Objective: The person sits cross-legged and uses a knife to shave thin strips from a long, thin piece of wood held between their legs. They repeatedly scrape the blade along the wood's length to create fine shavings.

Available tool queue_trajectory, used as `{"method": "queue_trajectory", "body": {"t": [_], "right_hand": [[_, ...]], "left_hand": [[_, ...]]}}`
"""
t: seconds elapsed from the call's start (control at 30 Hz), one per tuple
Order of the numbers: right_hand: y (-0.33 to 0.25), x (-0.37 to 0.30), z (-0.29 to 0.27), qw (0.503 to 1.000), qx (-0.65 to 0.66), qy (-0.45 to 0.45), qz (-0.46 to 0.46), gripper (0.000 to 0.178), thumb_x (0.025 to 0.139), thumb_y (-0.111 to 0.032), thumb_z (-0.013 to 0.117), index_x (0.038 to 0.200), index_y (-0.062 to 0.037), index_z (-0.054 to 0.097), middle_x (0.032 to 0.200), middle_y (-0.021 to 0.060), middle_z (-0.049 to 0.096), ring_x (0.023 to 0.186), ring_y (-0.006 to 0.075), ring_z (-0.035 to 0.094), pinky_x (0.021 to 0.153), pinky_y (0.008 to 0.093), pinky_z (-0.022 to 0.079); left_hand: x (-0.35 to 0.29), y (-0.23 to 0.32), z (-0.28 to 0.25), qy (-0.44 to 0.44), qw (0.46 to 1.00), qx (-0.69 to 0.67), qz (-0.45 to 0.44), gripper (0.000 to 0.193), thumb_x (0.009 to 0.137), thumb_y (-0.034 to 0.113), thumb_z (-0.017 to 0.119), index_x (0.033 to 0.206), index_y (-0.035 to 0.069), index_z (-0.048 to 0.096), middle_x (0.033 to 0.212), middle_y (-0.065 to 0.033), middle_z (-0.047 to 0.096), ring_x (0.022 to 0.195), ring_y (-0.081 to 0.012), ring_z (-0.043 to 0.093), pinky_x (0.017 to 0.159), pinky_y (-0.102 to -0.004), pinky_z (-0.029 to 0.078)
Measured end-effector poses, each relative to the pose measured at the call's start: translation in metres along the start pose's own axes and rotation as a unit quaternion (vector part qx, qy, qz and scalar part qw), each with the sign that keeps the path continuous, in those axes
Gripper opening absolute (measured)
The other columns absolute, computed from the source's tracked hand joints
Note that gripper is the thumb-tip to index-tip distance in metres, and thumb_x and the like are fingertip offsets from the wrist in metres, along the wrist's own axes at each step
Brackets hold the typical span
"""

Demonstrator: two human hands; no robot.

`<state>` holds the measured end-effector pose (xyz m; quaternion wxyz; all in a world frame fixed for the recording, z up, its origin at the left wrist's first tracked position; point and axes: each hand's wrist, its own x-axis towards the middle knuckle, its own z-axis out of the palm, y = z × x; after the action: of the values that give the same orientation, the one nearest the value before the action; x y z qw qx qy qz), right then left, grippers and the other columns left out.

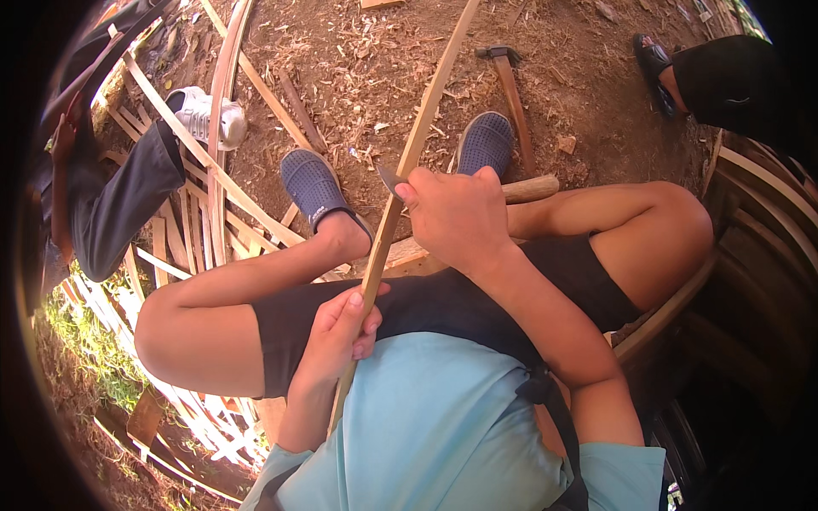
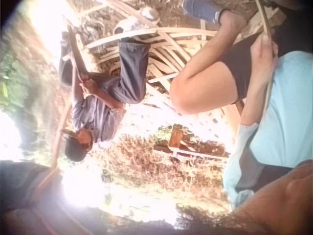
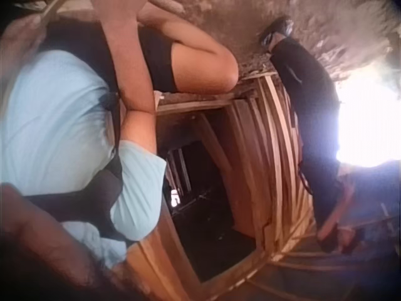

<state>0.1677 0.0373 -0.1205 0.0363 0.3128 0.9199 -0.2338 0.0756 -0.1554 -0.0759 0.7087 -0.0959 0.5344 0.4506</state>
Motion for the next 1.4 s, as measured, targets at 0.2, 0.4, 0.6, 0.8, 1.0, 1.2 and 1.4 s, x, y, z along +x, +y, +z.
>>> {"method": "queue_trajectory", "body": {"t": [0.2, 0.4, 0.6, 0.8, 1.0, 1.2, 1.4], "right_hand": [[-0.006, -0.011, -0.001, 0.998, 0.034, 0.006, -0.054, 0.024, 0.088, -0.027, 0.054, 0.070, -0.0116, 0.052, 0.052, 0.0047, 0.050, 0.052, 0.0253, 0.052, 0.056, 0.0372, 0.031], [-0.009, -0.015, 0.002, 0.998, 0.046, 0.028, -0.038, 0.026, 0.088, -0.030, 0.053, 0.069, -0.0127, 0.052, 0.051, 0.0043, 0.055, 0.049, 0.0236, 0.056, 0.058, 0.0390, 0.035], [-0.008, -0.014, 0.000, 0.999, 0.005, 0.041, -0.032, 0.024, 0.088, -0.028, 0.054, 0.070, -0.0124, 0.051, 0.055, 0.0028, 0.055, 0.052, 0.0234, 0.054, 0.059, 0.0368, 0.033], [-0.003, -0.017, 0.002, 0.996, 0.059, 0.028, -0.061, 0.022, 0.087, -0.025, 0.055, 0.070, -0.0116, 0.050, 0.056, 0.0037, 0.052, 0.053, 0.0252, 0.051, 0.056, 0.0368, 0.030], [-0.021, -0.029, -0.004, 0.990, 0.094, -0.020, -0.101, 0.024, 0.088, -0.025, 0.054, 0.069, -0.0110, 0.051, 0.054, 0.0038, 0.052, 0.051, 0.0260, 0.051, 0.055, 0.0378, 0.032], [-0.009, -0.007, -0.005, 0.998, 0.013, 0.027, -0.048, 0.025, 0.088, -0.027, 0.054, 0.069, -0.0115, 0.051, 0.055, 0.0027, 0.056, 0.049, 0.0244, 0.054, 0.055, 0.0385, 0.034], [-0.011, -0.018, 0.003, 0.998, 0.031, 0.050, -0.039, 0.024, 0.087, -0.027, 0.056, 0.069, -0.0120, 0.052, 0.056, 0.0040, 0.051, 0.053, 0.0245, 0.050, 0.057, 0.0361, 0.030]], "left_hand": [[0.001, -0.003, -0.002, -0.002, 1.000, 0.010, 0.007, 0.043, 0.099, 0.034, 0.039, 0.120, -0.002, 0.049, 0.068, 0.0018, 0.044, 0.047, -0.0025, 0.034, 0.043, -0.0183, 0.031], [-0.003, -0.001, -0.004, -0.013, 1.000, 0.006, -0.009, 0.040, 0.099, 0.031, 0.039, 0.122, 0.001, 0.049, 0.070, 0.0019, 0.044, 0.050, -0.0030, 0.035, 0.045, -0.0182, 0.032], [-0.003, 0.000, -0.002, -0.007, 1.000, 0.017, -0.009, 0.039, 0.099, 0.030, 0.039, 0.123, 0.000, 0.049, 0.069, 0.0018, 0.045, 0.050, -0.0031, 0.035, 0.045, -0.0183, 0.032], [-0.003, -0.001, -0.002, -0.002, 1.000, 0.024, -0.007, 0.040, 0.099, 0.030, 0.038, 0.123, 0.000, 0.049, 0.069, 0.0020, 0.045, 0.050, -0.0032, 0.036, 0.045, -0.0185, 0.033], [-0.003, -0.002, -0.003, -0.011, 1.000, 0.016, 0.003, 0.039, 0.099, 0.028, 0.039, 0.122, -0.001, 0.049, 0.069, 0.0020, 0.045, 0.050, -0.0030, 0.036, 0.045, -0.0178, 0.032], [-0.004, 0.000, -0.002, -0.002, 1.000, -0.005, -0.010, 0.038, 0.099, 0.027, 0.040, 0.123, -0.001, 0.049, 0.069, 0.0019, 0.045, 0.050, -0.0029, 0.036, 0.045, -0.0178, 0.032], [-0.003, -0.001, -0.002, -0.003, 1.000, 0.005, -0.010, 0.038, 0.099, 0.027, 0.040, 0.123, -0.001, 0.049, 0.069, 0.0015, 0.046, 0.050, -0.0031, 0.037, 0.045, -0.0183, 0.032]]}}
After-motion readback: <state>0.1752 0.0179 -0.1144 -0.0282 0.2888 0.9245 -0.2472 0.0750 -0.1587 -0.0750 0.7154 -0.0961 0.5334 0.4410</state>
